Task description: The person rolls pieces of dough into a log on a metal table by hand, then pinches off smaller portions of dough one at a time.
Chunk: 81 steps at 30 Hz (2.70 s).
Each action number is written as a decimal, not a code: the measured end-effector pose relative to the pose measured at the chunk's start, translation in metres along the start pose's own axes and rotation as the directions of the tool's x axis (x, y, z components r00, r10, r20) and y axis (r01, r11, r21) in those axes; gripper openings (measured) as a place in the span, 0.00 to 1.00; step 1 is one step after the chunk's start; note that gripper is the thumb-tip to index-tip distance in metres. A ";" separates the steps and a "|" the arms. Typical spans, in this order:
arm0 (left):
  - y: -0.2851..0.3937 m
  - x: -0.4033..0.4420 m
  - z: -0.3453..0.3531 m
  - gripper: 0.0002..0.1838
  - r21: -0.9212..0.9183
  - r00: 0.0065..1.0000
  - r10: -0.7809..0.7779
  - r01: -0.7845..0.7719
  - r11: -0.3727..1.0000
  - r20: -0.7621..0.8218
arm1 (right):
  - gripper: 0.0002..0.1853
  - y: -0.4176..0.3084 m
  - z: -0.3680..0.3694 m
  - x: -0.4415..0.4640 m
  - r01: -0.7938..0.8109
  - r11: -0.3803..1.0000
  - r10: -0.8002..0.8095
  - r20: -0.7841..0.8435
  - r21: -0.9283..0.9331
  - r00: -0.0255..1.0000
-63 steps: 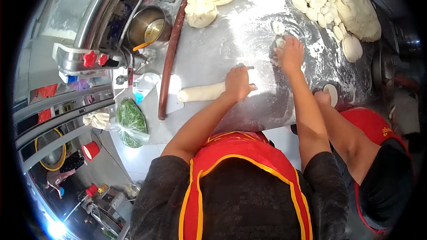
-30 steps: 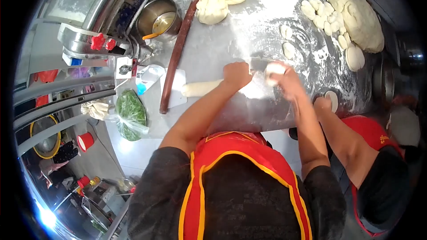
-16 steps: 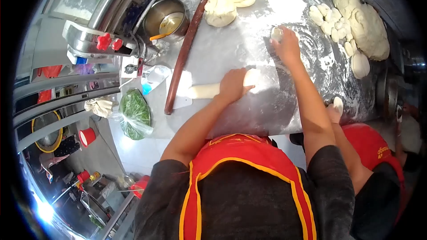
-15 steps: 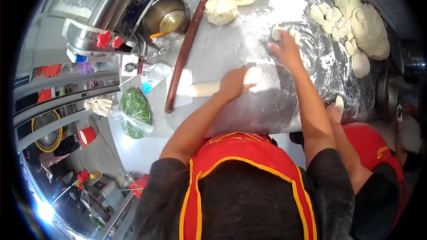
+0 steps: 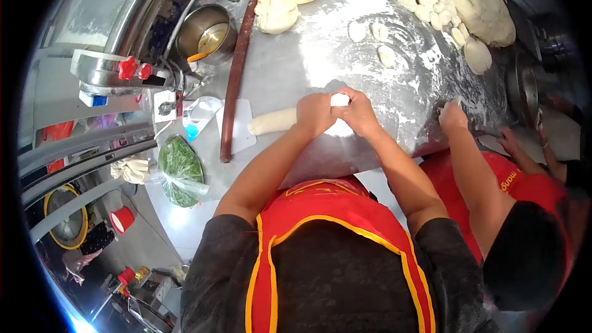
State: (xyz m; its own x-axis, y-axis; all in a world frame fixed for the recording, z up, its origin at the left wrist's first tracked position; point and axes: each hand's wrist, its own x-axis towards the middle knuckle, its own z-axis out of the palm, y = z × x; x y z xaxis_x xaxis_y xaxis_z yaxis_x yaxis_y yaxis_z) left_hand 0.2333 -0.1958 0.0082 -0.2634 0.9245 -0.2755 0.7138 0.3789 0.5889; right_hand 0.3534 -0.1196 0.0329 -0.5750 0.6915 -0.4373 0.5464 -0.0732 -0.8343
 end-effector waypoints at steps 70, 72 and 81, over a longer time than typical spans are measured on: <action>-0.062 -0.023 -0.020 0.27 -0.159 0.974 0.043 -0.079 0.984 -0.222 | 0.31 -0.032 0.001 0.066 0.178 0.983 -0.182 0.248 0.037 0.951; -0.059 -0.022 -0.018 0.28 -0.162 0.984 0.047 -0.075 0.984 -0.170 | 0.33 -0.017 0.008 0.045 0.105 0.993 -0.120 0.446 0.059 0.887; -0.038 -0.016 0.001 0.17 0.015 0.962 0.063 -0.062 0.998 -0.266 | 0.19 -0.017 0.035 0.003 0.158 0.977 -0.155 0.029 -0.144 0.987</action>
State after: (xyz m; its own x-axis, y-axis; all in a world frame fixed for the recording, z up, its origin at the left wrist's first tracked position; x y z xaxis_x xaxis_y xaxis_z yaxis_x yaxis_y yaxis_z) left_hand 0.2113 -0.2250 -0.0107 -0.3811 0.9242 -0.0253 0.7381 0.3206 0.5937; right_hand 0.3210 -0.1411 0.0336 -0.6701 0.6734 -0.3121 0.5307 0.1408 -0.8358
